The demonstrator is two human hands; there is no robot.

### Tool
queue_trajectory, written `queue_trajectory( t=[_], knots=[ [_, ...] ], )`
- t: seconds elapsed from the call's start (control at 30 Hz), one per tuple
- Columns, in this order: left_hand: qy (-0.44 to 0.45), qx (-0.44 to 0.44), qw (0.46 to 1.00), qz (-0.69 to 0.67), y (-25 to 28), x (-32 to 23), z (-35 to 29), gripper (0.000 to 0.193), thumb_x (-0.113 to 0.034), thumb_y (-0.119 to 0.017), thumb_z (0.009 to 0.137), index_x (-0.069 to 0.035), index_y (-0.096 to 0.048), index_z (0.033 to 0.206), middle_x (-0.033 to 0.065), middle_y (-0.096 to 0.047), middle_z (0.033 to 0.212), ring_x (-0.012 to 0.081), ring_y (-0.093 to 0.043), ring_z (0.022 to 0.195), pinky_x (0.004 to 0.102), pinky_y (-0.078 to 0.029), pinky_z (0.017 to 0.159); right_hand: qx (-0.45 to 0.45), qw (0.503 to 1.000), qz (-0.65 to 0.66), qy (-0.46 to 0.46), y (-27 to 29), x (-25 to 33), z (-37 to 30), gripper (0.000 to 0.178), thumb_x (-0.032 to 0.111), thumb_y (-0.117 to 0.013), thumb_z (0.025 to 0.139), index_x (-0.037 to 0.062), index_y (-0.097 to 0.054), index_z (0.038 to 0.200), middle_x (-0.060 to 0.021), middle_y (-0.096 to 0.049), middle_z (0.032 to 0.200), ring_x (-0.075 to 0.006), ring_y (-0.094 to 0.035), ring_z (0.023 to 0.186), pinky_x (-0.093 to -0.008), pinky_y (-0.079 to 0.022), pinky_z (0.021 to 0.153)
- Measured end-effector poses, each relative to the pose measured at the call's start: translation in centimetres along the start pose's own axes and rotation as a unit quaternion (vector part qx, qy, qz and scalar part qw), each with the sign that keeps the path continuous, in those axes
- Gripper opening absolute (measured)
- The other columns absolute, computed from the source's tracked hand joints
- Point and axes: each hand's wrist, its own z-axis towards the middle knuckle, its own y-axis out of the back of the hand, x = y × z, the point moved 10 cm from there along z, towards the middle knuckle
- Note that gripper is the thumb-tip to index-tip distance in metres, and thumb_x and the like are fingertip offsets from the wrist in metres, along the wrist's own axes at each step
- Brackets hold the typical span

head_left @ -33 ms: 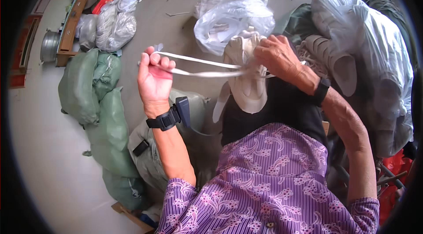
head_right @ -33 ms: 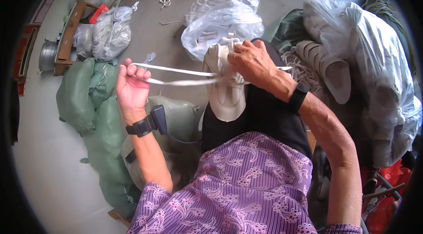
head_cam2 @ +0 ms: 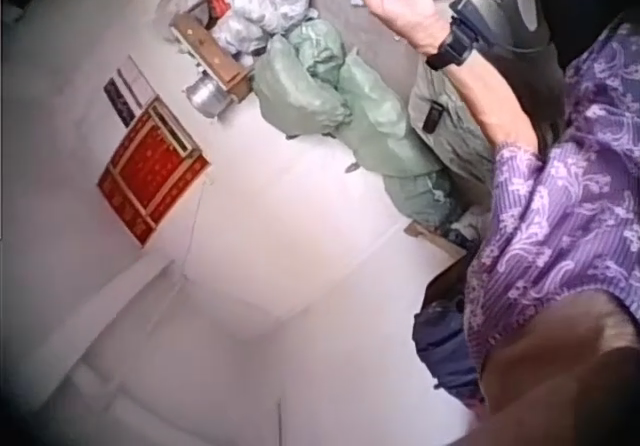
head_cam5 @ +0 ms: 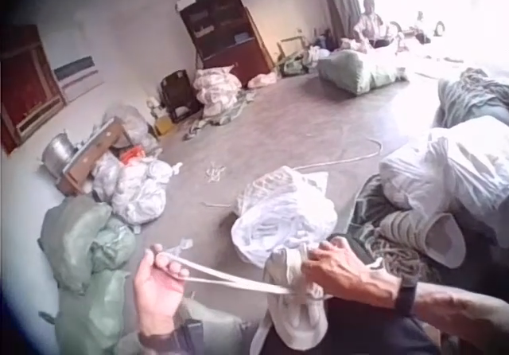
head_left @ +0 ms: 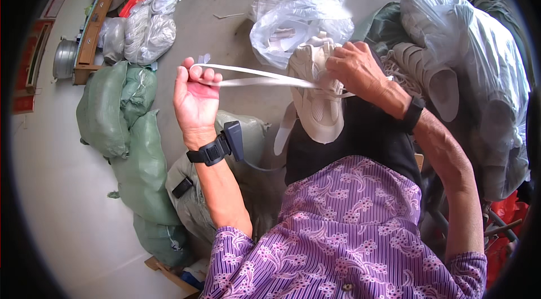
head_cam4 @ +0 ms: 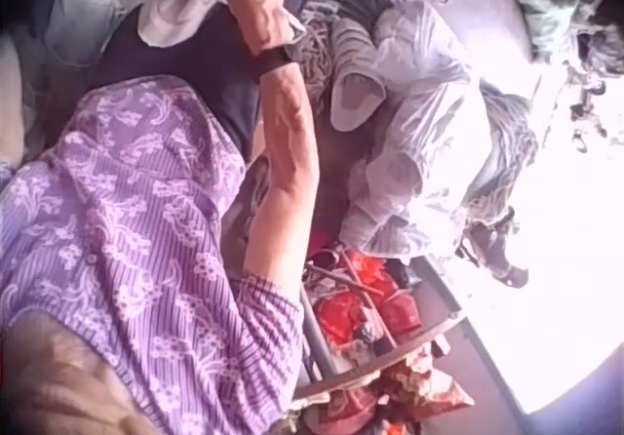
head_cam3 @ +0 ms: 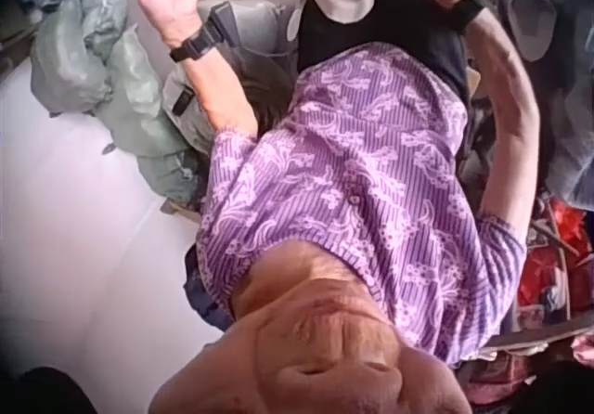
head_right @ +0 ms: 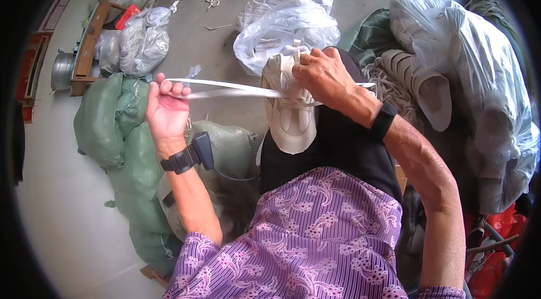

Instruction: Insert and thread laces into a new shoe.

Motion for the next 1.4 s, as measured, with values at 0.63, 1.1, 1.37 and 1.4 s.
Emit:
queue_trajectory(
  t=[0.63, 1.1, 1.37, 1.4],
  knots=[
    [0.137, -0.081, 0.987, -0.03, 1.5, 11.7, 1.4, 0.025, -0.023, -0.053, 0.093, -0.009, -0.058, 0.114, 0.006, -0.064, 0.106, 0.0239, -0.06, 0.098, 0.0445, -0.047, 0.086, 0.002, 0.996, 0.005, -0.091, 3.9, -6.3, -3.8, 0.03, 0.014, -0.068, 0.073, 0.011, -0.064, 0.102, -0.0092, -0.058, 0.093, -0.0301, -0.056, 0.09, -0.0412, -0.046, 0.076],
    [-0.131, 0.11, 0.674, 0.718, -8.0, 9.3, -1.8, 0.033, -0.01, -0.066, 0.081, -0.012, -0.063, 0.114, 0.009, -0.058, 0.101, 0.021, -0.058, 0.084, 0.0324, -0.048, 0.074, 0.091, 0.983, -0.159, -0.016, 0.0, -3.1, -1.7, 0.01, 0.013, -0.056, 0.077, 0.0092, -0.06, 0.085, -0.0059, -0.056, 0.087, -0.0218, -0.053, 0.09, -0.0374, -0.04, 0.076],
    [-0.199, 0.228, 0.657, 0.69, -10.3, 12.8, -2.0, 0.021, -0.004, -0.066, 0.074, -0.012, -0.067, 0.094, 0.0073, -0.055, 0.095, 0.0276, -0.052, 0.091, 0.0394, -0.042, 0.081, 0.042, 0.995, -0.071, -0.063, 1.4, -5.6, -3.8, 0.007, 0.011, -0.059, 0.078, 0.0077, -0.055, 0.082, -0.0052, -0.053, 0.082, -0.0238, -0.052, 0.086, -0.0367, -0.038, 0.075],
    [-0.198, 0.231, 0.657, 0.69, -10.6, 12.9, -2.0, 0.021, -0.004, -0.066, 0.074, -0.012, -0.067, 0.094, 0.0073, -0.055, 0.095, 0.0276, -0.052, 0.091, 0.0394, -0.042, 0.081, 0.044, 0.995, -0.07, -0.065, 1.5, -5.9, -3.9, 0.007, 0.011, -0.059, 0.078, 0.0076, -0.055, 0.082, -0.0057, -0.052, 0.082, -0.0235, -0.052, 0.087, -0.037, -0.038, 0.076]
  ],
)
